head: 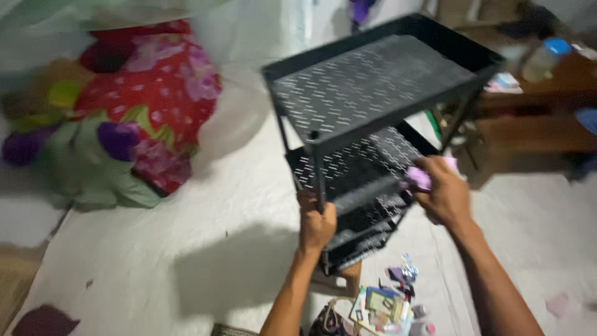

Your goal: The person assembles a black plastic three-tier shoe rack by inserting vertical poles into the trays and stacking them. After assembly, the person wipes the surfaces of the rack with a purple cloth.

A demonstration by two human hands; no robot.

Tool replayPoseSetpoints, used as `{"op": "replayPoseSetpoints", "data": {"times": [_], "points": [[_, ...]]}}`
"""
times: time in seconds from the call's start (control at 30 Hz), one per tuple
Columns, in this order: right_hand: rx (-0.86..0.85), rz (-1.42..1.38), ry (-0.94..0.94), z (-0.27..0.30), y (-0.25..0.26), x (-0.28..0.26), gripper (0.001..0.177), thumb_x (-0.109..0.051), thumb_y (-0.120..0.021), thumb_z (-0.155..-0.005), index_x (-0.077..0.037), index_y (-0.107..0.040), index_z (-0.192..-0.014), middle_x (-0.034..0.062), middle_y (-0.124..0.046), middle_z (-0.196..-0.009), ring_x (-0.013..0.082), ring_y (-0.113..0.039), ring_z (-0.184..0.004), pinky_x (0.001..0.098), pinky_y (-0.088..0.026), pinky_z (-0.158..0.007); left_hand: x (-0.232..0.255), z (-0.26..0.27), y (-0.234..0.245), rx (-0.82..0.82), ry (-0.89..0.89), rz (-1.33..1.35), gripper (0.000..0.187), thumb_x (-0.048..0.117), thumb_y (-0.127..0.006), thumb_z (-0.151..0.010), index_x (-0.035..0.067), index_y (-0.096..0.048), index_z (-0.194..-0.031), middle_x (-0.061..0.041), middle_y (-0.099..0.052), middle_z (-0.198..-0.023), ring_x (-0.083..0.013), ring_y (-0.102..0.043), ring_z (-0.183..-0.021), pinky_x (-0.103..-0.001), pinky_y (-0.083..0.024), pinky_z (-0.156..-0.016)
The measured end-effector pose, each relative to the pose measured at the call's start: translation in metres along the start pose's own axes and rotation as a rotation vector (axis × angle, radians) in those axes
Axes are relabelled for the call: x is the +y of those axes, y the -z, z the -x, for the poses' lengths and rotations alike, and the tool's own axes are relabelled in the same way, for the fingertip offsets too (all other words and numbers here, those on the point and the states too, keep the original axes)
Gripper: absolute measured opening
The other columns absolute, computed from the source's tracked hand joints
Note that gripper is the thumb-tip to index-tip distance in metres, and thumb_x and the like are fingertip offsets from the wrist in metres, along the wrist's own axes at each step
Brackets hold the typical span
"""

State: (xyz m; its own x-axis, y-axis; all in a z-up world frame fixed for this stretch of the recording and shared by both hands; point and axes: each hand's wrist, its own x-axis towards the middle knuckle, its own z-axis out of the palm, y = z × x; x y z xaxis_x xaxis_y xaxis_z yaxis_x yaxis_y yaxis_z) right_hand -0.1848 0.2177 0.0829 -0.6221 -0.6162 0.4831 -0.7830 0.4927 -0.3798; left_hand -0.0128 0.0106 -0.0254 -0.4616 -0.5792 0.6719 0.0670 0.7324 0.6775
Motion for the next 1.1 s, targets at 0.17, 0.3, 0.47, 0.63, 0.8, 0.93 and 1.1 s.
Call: {"op": "replayPoseSetpoints", "data": {"times": [0.17,0.3,0.47,0.63,0.8,0.93,1.1], "points": [[-0.034,0.160,-0.116,0.010,-0.016,0.009,0.061,-0.016,-0.081,-0.071,-0.020,-0.065,-0.130,0.0093,-0.062,-0.135,0.0361,-0.068,-0.103,0.0468,-0.056,-0.083,0.005,0.000,-0.006,0.100,0.023,-0.017,0.015,0.002,-0.063,-0.078,0.003,-0.052,-0.069,-0.020,-0.056,-0.085,-0.0395,-0.058,-0.092,-0.050,-0.045,-0.080],[-0.002,0.222,-0.027,0.022,-0.041,-0.029,0.070,-0.010,-0.082,-0.059,-0.022,-0.066,-0.126,0.0122,-0.059,-0.140,0.0366,-0.067,-0.112,0.0444,-0.059,-0.083,0.008,0.000,-0.015,0.199,-0.058,0.053,0.012,0.000,-0.061,-0.081,0.003,-0.053,-0.073,-0.019,-0.057,-0.087,-0.0400,-0.060,-0.095,-0.048,-0.048,-0.081],[-0.007,0.010,0.153,0.051,-0.070,-0.110,0.074,-0.010,-0.083,-0.054,-0.016,-0.063,-0.125,0.0153,-0.059,-0.130,0.0365,-0.067,-0.097,0.0458,-0.057,-0.084,0.003,0.002,-0.018,0.171,-0.070,0.014,0.012,0.004,-0.063,-0.083,0.003,-0.058,-0.073,-0.017,-0.060,-0.085,-0.0374,-0.060,-0.093,-0.049,-0.050,-0.087],[-0.080,-0.035,0.164,0.048,-0.067,-0.147,0.064,-0.010,-0.082,-0.065,-0.014,-0.060,-0.125,0.0128,-0.061,-0.126,0.0335,-0.069,-0.092,0.0418,-0.057,-0.076,-0.001,-0.002,0.005,0.173,-0.017,0.030,0.011,0.008,-0.062,-0.083,0.001,-0.064,-0.074,-0.020,-0.066,-0.093,-0.0389,-0.061,-0.096,-0.049,-0.047,-0.084],[-0.056,-0.013,0.168,0.041,-0.051,-0.138,0.064,-0.019,-0.087,-0.060,-0.020,-0.064,-0.120,0.0062,-0.063,-0.120,0.0324,-0.069,-0.091,0.0413,-0.057,-0.071,0.011,-0.009,0.010,0.010,0.039,0.099,0.011,0.008,-0.061,-0.082,0.000,-0.064,-0.074,-0.022,-0.064,-0.091,-0.0395,-0.059,-0.098,-0.049,-0.047,-0.085],[-0.134,0.058,0.081,0.036,-0.050,-0.118,0.075,-0.019,-0.088,-0.052,-0.024,-0.065,-0.123,0.0015,-0.064,-0.120,0.0294,-0.071,-0.090,0.0398,-0.058,-0.068,0.008,-0.010,0.010,0.021,-0.019,0.037,0.016,0.009,-0.062,-0.083,0.001,-0.058,-0.070,-0.020,-0.063,-0.086,-0.0380,-0.059,-0.100,-0.050,-0.046,-0.087],[-0.082,0.121,-0.026,0.021,-0.047,-0.069,0.067,-0.017,-0.085,-0.059,-0.027,-0.066,-0.122,0.0011,-0.064,-0.124,0.0313,-0.071,-0.090,0.0430,-0.058,-0.071,0.005,-0.012,0.012,0.055,0.037,0.103,0.012,0.008,-0.062,-0.080,0.001,-0.058,-0.071,-0.021,-0.061,-0.093,-0.0377,-0.058,-0.096,-0.048,-0.046,-0.081]]}}
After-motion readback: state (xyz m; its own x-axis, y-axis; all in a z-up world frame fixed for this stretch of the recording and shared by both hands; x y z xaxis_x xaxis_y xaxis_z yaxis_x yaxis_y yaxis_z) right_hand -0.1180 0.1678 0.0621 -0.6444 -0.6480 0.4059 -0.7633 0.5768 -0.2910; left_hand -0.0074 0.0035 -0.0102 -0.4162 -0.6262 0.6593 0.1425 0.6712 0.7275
